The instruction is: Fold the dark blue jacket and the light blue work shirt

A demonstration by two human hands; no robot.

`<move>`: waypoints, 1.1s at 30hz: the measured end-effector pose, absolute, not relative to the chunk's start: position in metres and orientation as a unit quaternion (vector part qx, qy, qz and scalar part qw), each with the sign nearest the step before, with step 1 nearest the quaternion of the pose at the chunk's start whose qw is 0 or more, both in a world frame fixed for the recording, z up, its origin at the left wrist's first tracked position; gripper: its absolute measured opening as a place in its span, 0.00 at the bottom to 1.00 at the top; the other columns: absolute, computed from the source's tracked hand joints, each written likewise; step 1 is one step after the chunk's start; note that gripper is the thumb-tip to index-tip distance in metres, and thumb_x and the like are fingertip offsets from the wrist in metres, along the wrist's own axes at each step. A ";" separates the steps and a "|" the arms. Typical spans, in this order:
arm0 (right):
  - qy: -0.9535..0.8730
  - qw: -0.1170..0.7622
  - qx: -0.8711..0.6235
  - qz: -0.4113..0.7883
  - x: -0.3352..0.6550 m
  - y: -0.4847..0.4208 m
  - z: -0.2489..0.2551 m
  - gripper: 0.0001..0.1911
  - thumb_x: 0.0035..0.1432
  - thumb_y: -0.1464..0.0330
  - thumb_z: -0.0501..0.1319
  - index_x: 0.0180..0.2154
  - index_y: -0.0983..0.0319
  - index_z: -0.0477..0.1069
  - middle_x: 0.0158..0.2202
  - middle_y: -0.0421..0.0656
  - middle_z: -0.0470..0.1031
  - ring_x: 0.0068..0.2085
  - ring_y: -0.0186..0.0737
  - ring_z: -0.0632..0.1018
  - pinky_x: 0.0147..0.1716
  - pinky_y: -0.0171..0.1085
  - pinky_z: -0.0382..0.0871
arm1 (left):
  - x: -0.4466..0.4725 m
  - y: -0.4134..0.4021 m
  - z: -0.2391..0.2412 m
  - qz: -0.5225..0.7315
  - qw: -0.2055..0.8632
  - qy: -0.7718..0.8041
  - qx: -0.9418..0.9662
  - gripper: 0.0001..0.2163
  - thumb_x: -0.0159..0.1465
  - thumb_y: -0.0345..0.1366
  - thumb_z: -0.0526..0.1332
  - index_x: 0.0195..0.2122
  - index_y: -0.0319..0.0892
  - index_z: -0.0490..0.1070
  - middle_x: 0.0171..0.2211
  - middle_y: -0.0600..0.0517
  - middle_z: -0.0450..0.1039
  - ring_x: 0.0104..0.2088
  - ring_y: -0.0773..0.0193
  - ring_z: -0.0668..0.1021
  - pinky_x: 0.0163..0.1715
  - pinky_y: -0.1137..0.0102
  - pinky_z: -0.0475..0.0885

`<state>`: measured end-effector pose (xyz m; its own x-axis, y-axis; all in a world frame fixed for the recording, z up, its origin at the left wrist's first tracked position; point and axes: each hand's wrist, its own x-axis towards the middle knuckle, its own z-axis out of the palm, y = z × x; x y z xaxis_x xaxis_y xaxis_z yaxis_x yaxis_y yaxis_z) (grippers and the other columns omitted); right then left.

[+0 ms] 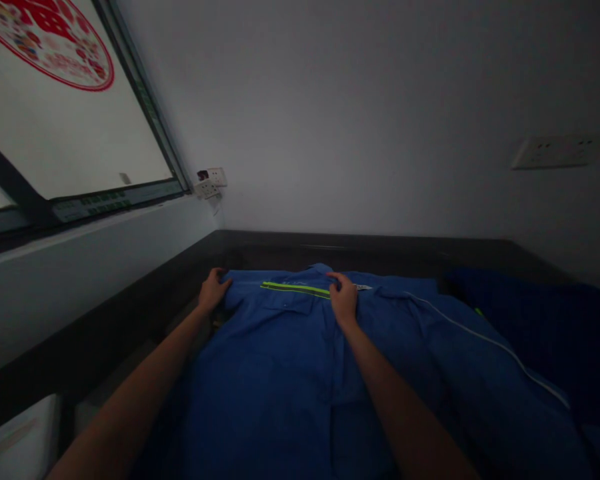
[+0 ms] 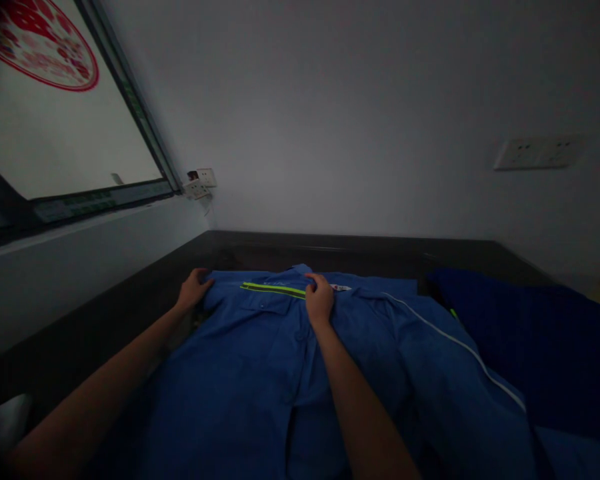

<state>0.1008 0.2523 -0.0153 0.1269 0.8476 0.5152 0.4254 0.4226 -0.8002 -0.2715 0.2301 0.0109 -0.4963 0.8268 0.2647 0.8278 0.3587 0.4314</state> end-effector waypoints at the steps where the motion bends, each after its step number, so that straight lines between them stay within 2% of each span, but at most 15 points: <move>1: -0.634 0.538 -0.521 0.196 0.100 0.251 -0.017 0.20 0.47 0.77 0.51 0.39 0.60 0.75 0.41 0.45 0.78 0.44 0.42 0.76 0.49 0.40 0.66 | -0.273 0.228 0.009 -0.215 -0.009 -0.836 -0.505 0.22 0.61 0.43 0.59 0.55 0.42 0.63 0.47 0.42 0.74 0.46 0.54 0.77 0.44 0.65 0.72; 4: -0.632 0.509 -0.547 0.207 0.097 0.249 -0.023 0.19 0.45 0.77 0.53 0.38 0.59 0.74 0.38 0.43 0.78 0.41 0.43 0.77 0.46 0.40 0.67 | -0.273 0.226 0.007 -0.162 -0.012 -0.841 -0.516 0.22 0.60 0.42 0.59 0.54 0.40 0.64 0.47 0.39 0.73 0.47 0.49 0.77 0.44 0.61 0.71; 9: -0.632 0.497 -0.556 0.211 0.097 0.251 -0.026 0.19 0.45 0.77 0.54 0.39 0.57 0.72 0.36 0.43 0.77 0.40 0.44 0.76 0.44 0.39 0.67 | -0.260 0.240 0.013 -0.138 0.037 -0.804 -0.577 0.23 0.62 0.41 0.55 0.59 0.43 0.61 0.57 0.37 0.62 0.58 0.42 0.65 0.52 0.51 0.64; 14: -0.643 0.503 -0.535 0.220 0.098 0.254 -0.027 0.12 0.48 0.74 0.54 0.34 0.59 0.73 0.35 0.43 0.77 0.38 0.43 0.76 0.43 0.40 0.67 | -0.249 0.266 0.009 -0.115 0.014 -0.750 -0.652 0.23 0.60 0.35 0.57 0.58 0.48 0.64 0.60 0.45 0.62 0.60 0.51 0.65 0.56 0.59 0.62; 18: -0.646 0.521 -0.510 0.225 0.103 0.258 -0.024 0.10 0.49 0.72 0.55 0.31 0.60 0.74 0.35 0.43 0.79 0.39 0.43 0.77 0.43 0.39 0.68 | -0.252 0.281 0.003 -0.105 0.001 -0.731 -0.674 0.18 0.60 0.32 0.57 0.51 0.50 0.70 0.56 0.48 0.67 0.56 0.56 0.69 0.54 0.65 0.64; 22: -0.633 0.541 -0.508 0.221 0.114 0.263 -0.020 0.12 0.50 0.72 0.55 0.34 0.62 0.76 0.37 0.47 0.79 0.41 0.44 0.77 0.44 0.40 0.68 | -0.260 0.289 0.003 -0.099 0.015 -0.740 -0.665 0.12 0.60 0.36 0.57 0.45 0.47 0.73 0.49 0.45 0.72 0.51 0.52 0.72 0.51 0.61 0.66; 26: -0.626 0.541 -0.520 0.212 0.121 0.263 -0.025 0.13 0.51 0.72 0.55 0.36 0.64 0.77 0.39 0.49 0.78 0.42 0.45 0.76 0.46 0.41 0.67 | -0.270 0.293 0.016 -0.106 0.021 -0.745 -0.659 0.10 0.62 0.42 0.56 0.38 0.44 0.74 0.42 0.45 0.72 0.47 0.55 0.74 0.49 0.67 0.67; 29: -0.625 0.529 -0.536 0.206 0.120 0.261 -0.032 0.13 0.50 0.73 0.55 0.35 0.61 0.77 0.38 0.47 0.78 0.42 0.45 0.76 0.46 0.42 0.67 | -0.274 0.291 0.025 -0.126 0.037 -0.763 -0.632 0.14 0.65 0.44 0.53 0.39 0.43 0.73 0.44 0.44 0.71 0.47 0.54 0.74 0.49 0.67 0.67; 33: -0.630 0.512 -0.550 0.197 0.119 0.258 -0.036 0.14 0.49 0.75 0.54 0.34 0.61 0.76 0.38 0.46 0.78 0.43 0.46 0.76 0.47 0.43 0.66 | -0.270 0.280 0.023 -0.153 0.051 -0.794 -0.586 0.13 0.64 0.41 0.54 0.47 0.43 0.70 0.48 0.42 0.68 0.51 0.50 0.71 0.49 0.61 0.67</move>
<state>0.1187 0.2584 -0.0361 0.1287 0.8947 0.4278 0.4912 0.3172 -0.8113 -0.2695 0.2800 0.0225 -0.3070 0.9156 0.2596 0.9466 0.2654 0.1832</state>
